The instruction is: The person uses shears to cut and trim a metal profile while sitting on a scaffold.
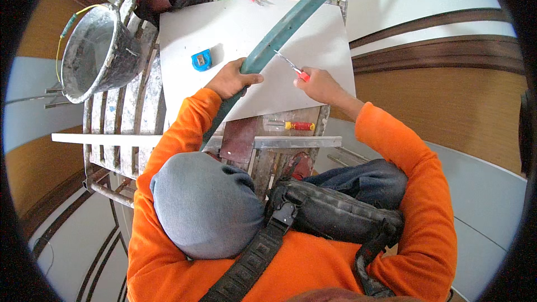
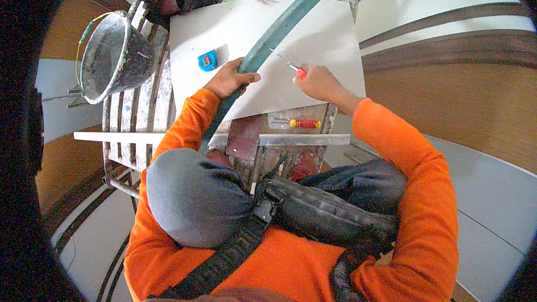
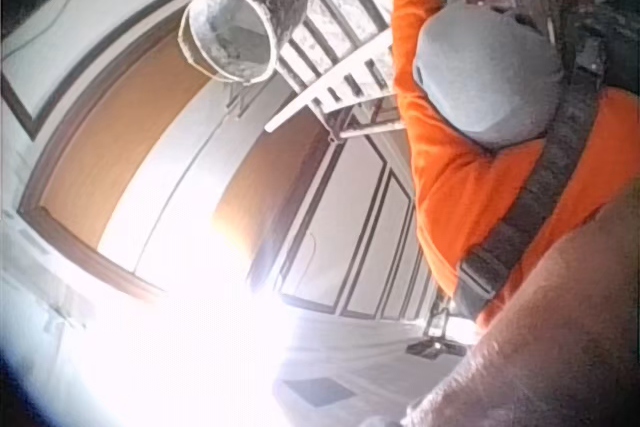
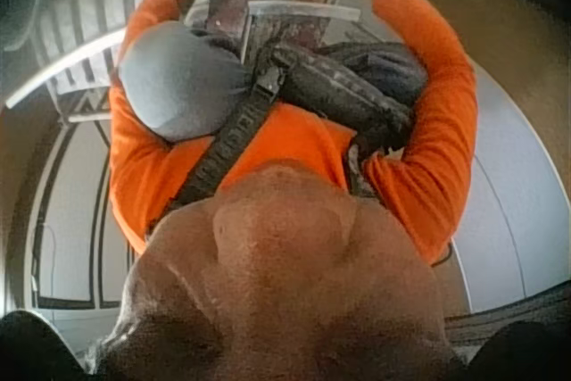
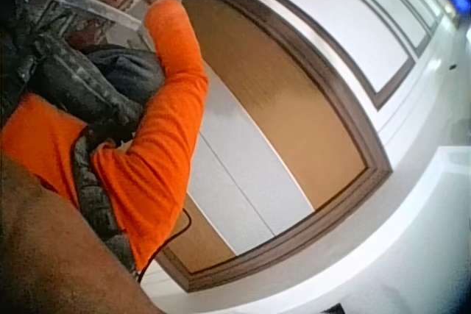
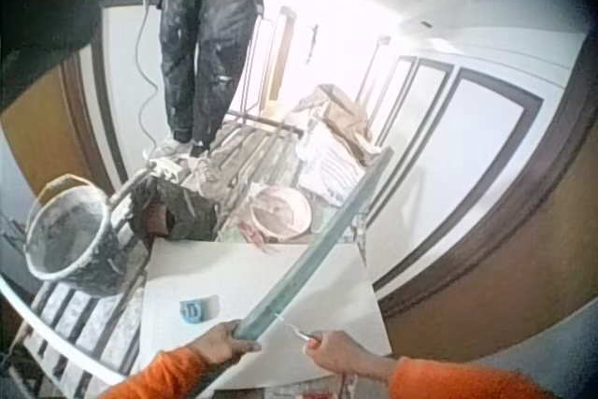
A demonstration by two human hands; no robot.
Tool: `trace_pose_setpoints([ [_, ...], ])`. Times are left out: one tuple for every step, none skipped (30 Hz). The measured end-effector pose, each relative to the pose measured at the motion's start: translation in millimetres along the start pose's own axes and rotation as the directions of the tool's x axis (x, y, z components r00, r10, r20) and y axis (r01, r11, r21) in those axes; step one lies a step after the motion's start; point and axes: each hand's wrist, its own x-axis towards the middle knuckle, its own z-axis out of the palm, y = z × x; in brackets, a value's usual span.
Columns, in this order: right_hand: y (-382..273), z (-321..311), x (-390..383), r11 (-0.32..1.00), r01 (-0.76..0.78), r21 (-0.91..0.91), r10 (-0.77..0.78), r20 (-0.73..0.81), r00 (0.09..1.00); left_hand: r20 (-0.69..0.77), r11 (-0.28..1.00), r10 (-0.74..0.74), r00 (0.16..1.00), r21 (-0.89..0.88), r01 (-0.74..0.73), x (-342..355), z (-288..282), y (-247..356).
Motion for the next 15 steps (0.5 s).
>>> trace_pose_setpoints([
  [11.3,7.8,1.1,0.998,0.015,0.063,-0.016,0.026,1.000,-0.088,0.995,0.038,0.995,0.099,-0.029,-2.4,8.9,0.1],
  [29.3,15.7,3.9,0.992,0.029,0.125,-0.035,0.042,0.999,-0.171,0.977,0.093,0.981,0.203,-0.057,-3.2,16.9,5.4],
  [40.4,18.3,7.8,0.981,0.049,0.185,-0.062,0.063,0.996,-0.172,0.969,0.062,0.983,0.247,-0.018,-9.0,22.8,17.5],
  [42.5,17.0,6.4,0.978,0.070,0.198,-0.086,0.073,0.994,-0.159,0.958,0.097,0.982,0.283,-0.049,-10.8,26.6,19.6],
  [44.5,16.3,4.3,0.973,0.088,0.212,-0.108,0.082,0.991,-0.088,0.974,0.085,0.993,0.219,-0.064,-13.3,24.1,21.9],
  [46.6,15.5,2.7,0.968,0.106,0.227,-0.129,0.090,0.988,-0.014,0.985,0.078,0.997,0.153,-0.074,-16.6,20.9,25.7],
  [50.1,10.7,4.8,0.969,0.163,0.184,-0.170,0.023,0.985,0.063,0.997,0.056,0.996,0.049,-0.059,-14.6,20.7,22.9],
  [53.6,4.4,10.0,0.967,0.216,0.138,-0.212,-0.043,0.976,0.143,0.998,0.043,0.989,-0.053,-0.036,-10.9,19.3,17.5],
  [56.7,0.9,12.3,0.960,0.265,0.088,-0.255,-0.107,0.961,0.225,0.988,0.039,0.974,-0.151,-0.005,-8.8,18.7,13.9],
  [52.2,-1.8,11.3,0.962,0.258,0.088,-0.250,-0.095,0.964,0.227,0.989,0.033,0.973,-0.151,0.002,-8.5,17.8,12.6],
  [46.6,-3.5,9.7,0.964,0.252,0.087,-0.245,-0.083,0.966,0.229,0.989,0.026,0.973,-0.150,0.009,-9.0,17.6,11.5],
  [42.7,-5.5,8.8,0.966,0.245,0.086,-0.240,-0.070,0.968,0.231,0.989,0.019,0.973,-0.149,0.016,-9.8,18.1,11.1],
  [49.5,-2.0,6.0,0.970,0.230,0.077,-0.224,-0.080,0.971,0.124,0.998,0.058,0.991,-0.038,-0.054,-10.9,23.8,13.5],
  [56.4,4.7,6.5,0.973,0.221,0.069,-0.215,-0.087,0.973,0.012,0.991,0.109,0.994,0.079,-0.110,-14.4,30.3,16.3],
  [64.1,9.4,7.1,0.975,0.212,0.060,-0.206,-0.094,0.974,-0.093,0.968,0.172,0.981,0.200,-0.151,-16.1,35.6,19.6],
])
